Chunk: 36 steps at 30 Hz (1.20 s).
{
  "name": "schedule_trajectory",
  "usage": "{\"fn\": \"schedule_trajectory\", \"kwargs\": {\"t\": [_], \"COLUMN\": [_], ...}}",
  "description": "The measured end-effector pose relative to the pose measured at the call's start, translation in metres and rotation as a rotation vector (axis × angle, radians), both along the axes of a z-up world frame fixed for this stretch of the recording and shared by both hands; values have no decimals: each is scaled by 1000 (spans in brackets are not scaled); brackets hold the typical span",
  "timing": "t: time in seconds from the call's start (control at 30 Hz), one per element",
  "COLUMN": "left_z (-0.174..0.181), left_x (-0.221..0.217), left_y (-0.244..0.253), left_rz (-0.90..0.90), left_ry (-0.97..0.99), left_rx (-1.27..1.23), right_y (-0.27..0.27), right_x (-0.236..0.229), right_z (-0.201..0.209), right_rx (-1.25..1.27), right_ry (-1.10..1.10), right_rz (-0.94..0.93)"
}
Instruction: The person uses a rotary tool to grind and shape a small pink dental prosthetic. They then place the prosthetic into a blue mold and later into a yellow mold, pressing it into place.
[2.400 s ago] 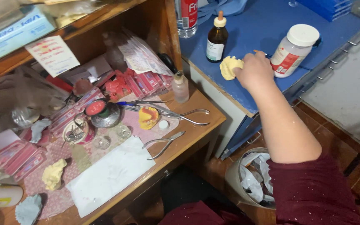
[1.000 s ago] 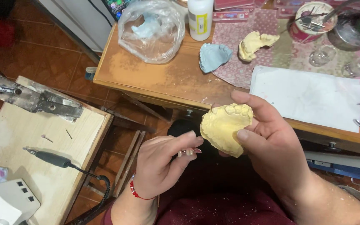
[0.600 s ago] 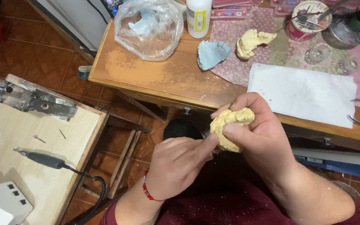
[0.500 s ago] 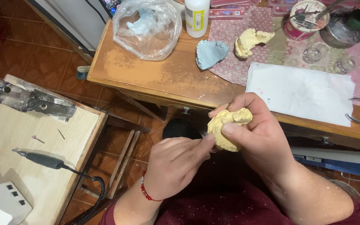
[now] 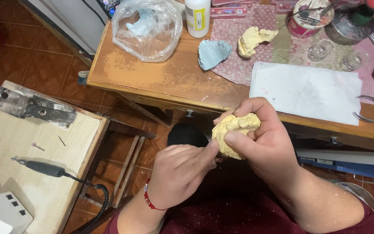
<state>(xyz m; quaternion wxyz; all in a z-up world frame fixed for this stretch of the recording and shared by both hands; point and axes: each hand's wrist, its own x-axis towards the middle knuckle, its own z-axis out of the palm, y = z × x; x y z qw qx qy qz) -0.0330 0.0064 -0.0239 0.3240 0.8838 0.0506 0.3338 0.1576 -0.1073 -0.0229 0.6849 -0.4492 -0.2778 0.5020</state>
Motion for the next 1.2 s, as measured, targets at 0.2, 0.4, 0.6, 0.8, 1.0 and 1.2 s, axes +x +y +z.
{"fn": "schedule_trajectory", "kwargs": {"t": [0.2,0.4,0.6,0.8,1.0,1.2], "left_z": [1,-2,43,29,13,-2], "left_x": [0,-6,12,37,43,44], "left_y": [-2,-6,-1,-2,-2,-15], "left_rz": [24,103,264,348,251,172], "left_ry": [13,7,-114,-60,-108,-186], "left_rx": [-35,-377,-201,-120,-378,-575], "right_y": [-1,-2,-2,-8,-12,-15], "right_x": [3,5,-1,-5,-3,-6], "right_z": [6,6,2,-2,-14,-20], "right_rx": [45,40,36,21,-24,74], "right_ry": [160,169,39,-34,-185,-189], "right_rz": [67,146,166,177,119,48]}}
